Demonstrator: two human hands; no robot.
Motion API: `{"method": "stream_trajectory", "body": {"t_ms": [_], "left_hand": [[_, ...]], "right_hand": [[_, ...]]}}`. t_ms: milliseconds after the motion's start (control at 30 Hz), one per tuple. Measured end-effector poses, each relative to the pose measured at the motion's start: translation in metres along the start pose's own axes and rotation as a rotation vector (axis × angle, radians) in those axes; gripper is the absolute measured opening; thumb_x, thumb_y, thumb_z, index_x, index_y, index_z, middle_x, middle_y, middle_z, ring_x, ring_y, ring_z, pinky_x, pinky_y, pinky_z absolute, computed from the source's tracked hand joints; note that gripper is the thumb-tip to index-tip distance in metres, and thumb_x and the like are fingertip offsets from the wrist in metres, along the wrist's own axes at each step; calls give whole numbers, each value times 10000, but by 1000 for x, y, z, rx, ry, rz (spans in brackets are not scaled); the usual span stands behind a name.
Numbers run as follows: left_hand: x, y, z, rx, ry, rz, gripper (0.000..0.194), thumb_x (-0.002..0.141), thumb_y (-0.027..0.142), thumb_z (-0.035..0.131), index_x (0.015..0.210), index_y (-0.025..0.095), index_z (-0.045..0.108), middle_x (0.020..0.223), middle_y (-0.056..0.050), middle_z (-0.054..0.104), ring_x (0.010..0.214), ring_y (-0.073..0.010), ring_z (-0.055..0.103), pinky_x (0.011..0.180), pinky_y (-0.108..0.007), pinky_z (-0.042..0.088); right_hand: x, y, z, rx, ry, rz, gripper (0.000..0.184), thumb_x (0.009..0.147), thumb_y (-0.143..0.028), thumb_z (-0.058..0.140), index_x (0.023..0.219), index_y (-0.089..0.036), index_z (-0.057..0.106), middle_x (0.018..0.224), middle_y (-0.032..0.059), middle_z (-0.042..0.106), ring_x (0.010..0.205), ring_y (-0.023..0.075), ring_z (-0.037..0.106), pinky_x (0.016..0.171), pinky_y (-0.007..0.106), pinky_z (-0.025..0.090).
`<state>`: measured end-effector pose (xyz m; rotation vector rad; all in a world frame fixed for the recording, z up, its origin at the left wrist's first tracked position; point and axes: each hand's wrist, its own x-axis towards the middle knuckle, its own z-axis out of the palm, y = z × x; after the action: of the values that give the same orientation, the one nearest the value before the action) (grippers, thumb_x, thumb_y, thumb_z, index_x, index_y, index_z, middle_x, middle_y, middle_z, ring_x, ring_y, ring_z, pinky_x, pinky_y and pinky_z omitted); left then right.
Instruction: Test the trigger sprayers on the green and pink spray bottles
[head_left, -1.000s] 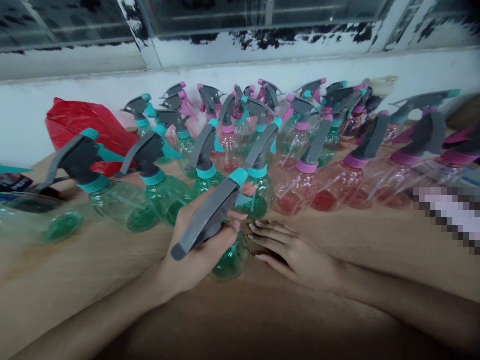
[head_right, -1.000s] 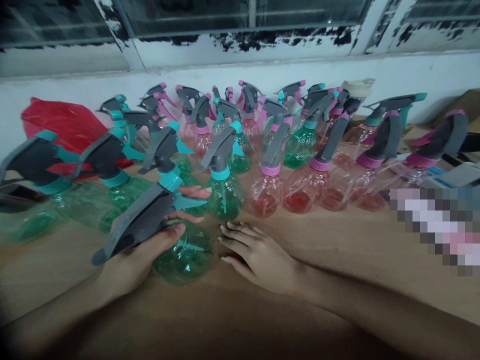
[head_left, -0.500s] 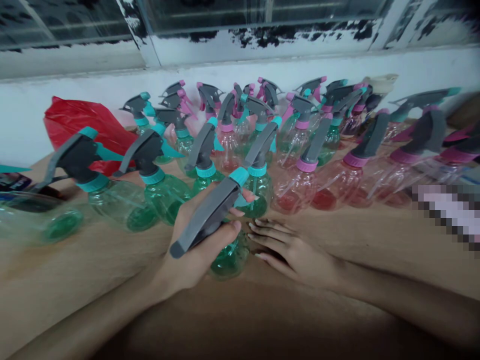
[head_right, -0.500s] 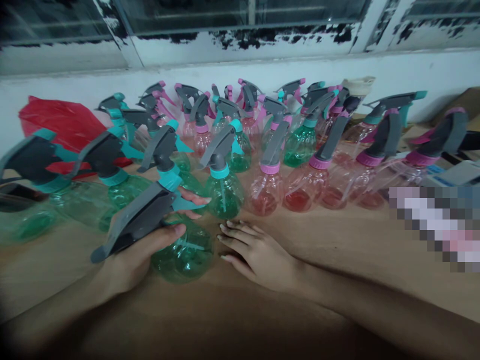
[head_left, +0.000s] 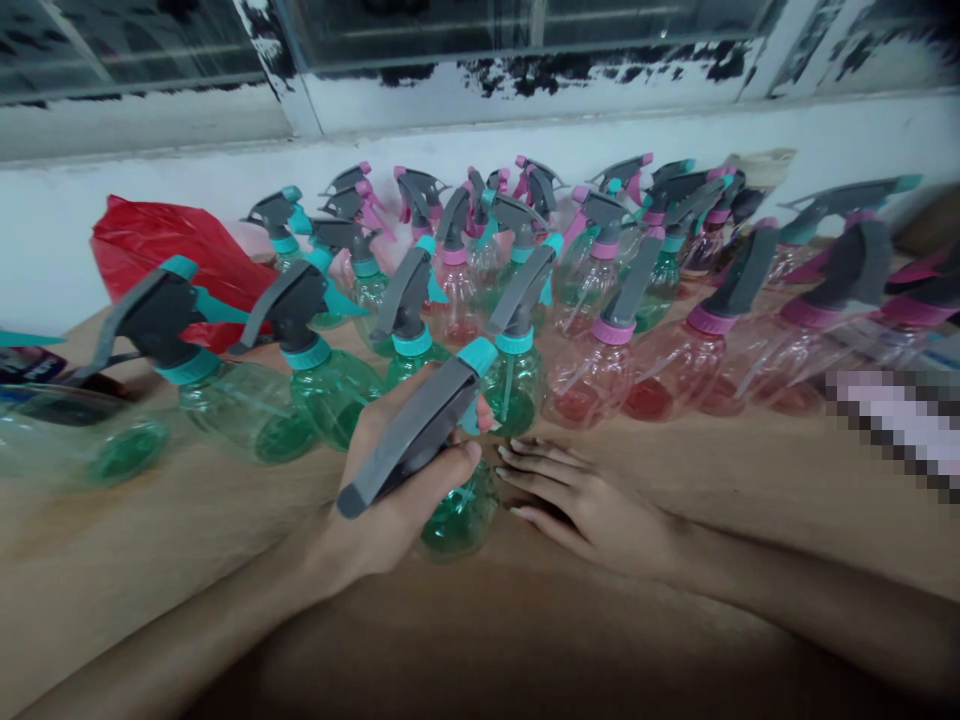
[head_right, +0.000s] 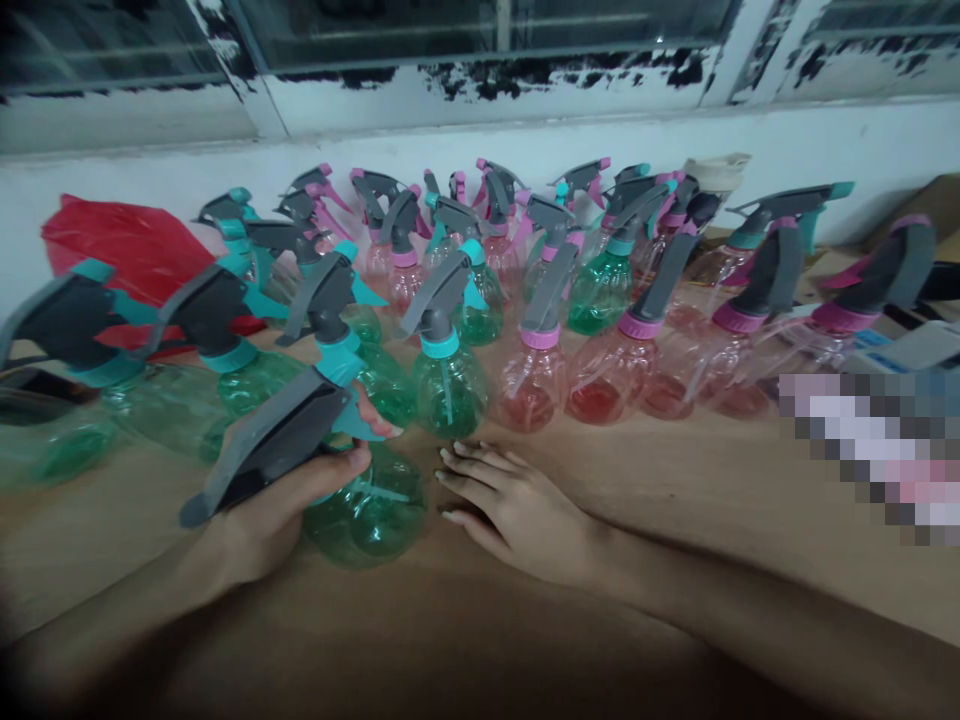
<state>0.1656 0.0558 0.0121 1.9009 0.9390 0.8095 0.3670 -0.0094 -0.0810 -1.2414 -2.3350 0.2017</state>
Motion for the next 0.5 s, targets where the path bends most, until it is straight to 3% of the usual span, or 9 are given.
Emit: {"method": "stream_trajectory", "body": {"t_ms": [167, 400, 500], "left_hand": [[1, 2, -2, 69, -3, -19, 122, 783, 280, 569, 879, 267, 644, 709, 9, 623, 644, -193, 589, 640, -338, 493], [6, 14, 1, 19, -39, 102, 308, 744, 151, 538, 1005, 302, 600, 1044, 8, 639, 950, -230, 599, 825, -365, 492], [6, 17, 2, -43, -64, 113, 312, 775, 159, 540, 1043, 313, 578, 1151, 25, 603, 999, -201, 590, 874, -331, 477]], "right_hand": [[0, -1, -1, 1, 12, 4, 391, 905, -278, 458, 1280, -167, 471, 1316, 72, 512, 1274, 199, 386, 1058, 422, 346], [1, 0, -1, -5, -8, -10, 395, 916, -284, 434, 1293, -167, 451, 1332, 65, 496, 1283, 194, 371, 1063, 431, 336], [1, 0, -1, -6, -10, -4, 386, 920, -286, 428, 1282, -157, 465, 1330, 64, 498, 1282, 190, 370, 1067, 421, 331]]}}
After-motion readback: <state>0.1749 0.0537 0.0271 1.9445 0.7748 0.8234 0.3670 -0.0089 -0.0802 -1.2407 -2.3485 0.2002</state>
